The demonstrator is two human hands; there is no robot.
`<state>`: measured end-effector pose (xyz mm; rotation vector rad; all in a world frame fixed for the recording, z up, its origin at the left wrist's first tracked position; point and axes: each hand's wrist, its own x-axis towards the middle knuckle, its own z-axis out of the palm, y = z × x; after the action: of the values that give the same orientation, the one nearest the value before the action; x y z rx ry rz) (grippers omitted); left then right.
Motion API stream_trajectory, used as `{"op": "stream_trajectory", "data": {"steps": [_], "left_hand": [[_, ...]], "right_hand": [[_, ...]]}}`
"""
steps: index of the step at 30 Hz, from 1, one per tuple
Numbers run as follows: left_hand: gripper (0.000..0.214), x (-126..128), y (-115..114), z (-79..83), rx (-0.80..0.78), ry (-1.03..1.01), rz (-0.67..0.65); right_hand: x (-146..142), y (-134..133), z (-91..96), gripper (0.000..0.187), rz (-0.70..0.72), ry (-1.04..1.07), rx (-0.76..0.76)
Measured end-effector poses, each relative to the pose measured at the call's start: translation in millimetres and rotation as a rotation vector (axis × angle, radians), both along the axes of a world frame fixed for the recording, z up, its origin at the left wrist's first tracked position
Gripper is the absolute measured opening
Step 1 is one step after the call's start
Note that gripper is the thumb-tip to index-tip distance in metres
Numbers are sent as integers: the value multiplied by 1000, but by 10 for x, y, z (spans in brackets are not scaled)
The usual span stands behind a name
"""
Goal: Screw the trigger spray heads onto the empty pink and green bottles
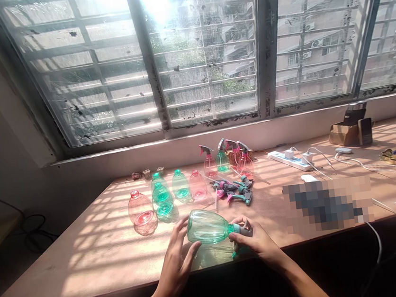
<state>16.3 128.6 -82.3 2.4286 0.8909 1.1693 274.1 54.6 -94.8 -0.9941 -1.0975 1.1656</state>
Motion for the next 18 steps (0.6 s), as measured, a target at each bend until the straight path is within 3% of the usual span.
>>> {"op": "stream_trajectory", "data": {"steps": [8,15,18], "left_hand": [[51,-1,33,-51,45,2,-22],[55,-10,-34,23,23,26,-32],[46,-6,-31,39,5,22,-6]], "right_hand": [[-9,1,24,48,-9,58,-22],[-27,-21,53,50,-15,37,-16],[-47,-37,73,50,-25,29,-19]]}}
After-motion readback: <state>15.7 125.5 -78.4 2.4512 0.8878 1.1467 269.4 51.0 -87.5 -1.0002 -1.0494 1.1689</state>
